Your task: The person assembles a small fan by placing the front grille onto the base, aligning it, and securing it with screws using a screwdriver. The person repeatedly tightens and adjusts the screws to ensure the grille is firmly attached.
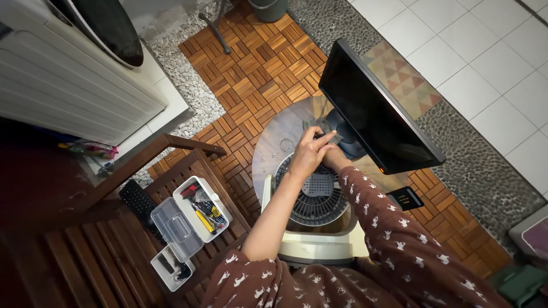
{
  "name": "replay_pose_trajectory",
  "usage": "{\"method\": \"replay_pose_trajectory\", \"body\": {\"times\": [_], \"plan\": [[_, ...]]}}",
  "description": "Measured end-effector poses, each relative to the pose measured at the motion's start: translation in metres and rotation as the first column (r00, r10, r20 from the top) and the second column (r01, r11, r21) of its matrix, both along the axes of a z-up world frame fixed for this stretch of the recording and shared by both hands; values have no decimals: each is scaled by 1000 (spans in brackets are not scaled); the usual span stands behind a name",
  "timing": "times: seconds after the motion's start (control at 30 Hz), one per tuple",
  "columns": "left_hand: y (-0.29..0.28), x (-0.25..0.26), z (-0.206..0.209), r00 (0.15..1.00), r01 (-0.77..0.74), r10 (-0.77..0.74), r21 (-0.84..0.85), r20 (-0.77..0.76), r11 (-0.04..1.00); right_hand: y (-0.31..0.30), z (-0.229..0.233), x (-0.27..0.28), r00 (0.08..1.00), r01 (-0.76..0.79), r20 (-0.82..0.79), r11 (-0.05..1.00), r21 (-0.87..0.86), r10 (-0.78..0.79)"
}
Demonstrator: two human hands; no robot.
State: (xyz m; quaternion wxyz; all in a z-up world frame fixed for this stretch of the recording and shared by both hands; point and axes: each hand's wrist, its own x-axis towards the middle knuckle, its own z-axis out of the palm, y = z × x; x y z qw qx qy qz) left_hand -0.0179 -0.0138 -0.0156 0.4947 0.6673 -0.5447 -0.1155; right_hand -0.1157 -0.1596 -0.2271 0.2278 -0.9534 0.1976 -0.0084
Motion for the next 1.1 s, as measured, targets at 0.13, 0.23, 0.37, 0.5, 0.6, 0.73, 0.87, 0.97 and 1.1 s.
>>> {"method": "replay_pose_trajectory", "body": {"times": [0.13, 0.23, 0.37, 0.5, 0.6, 0.73, 0.87, 0.97, 1.1], "plan": [[2, 11, -6, 998, 47, -47, -21, -30, 999, 3, 21, -1, 909, 391, -277, 868, 305, -312], [8, 17, 1, 979, 154, -165, -95, -117, 983, 10, 36, -3, 911, 395, -239, 878, 269, -336], [10, 15, 6, 998, 53, -55, -65, -30, 996, 9, 26, -8, 962, 271, -64, 911, 311, -265], [8, 18, -4, 987, 42, -28, 86, -160, 995, 2, 2, -11, 947, 321, -92, 922, 216, -309], [8, 20, -11, 950, 162, -148, 26, -276, 987, 4, 4, -11, 936, 350, -117, 902, 251, -331], [4, 13, -6, 936, 248, -254, -57, -244, 967, 7, 20, -9, 936, 352, -141, 878, 325, -323], [0, 11, -3, 991, 118, -120, -37, -57, 992, 8, 25, -6, 961, 259, 1, 905, 338, -275], [5, 10, -8, 987, 91, -78, 90, -141, 992, 11, 25, -10, 961, 245, 43, 915, 322, -272], [9, 13, -7, 934, 173, -143, 67, -327, 983, 13, 30, -7, 952, 307, -113, 905, 294, -286]]}}
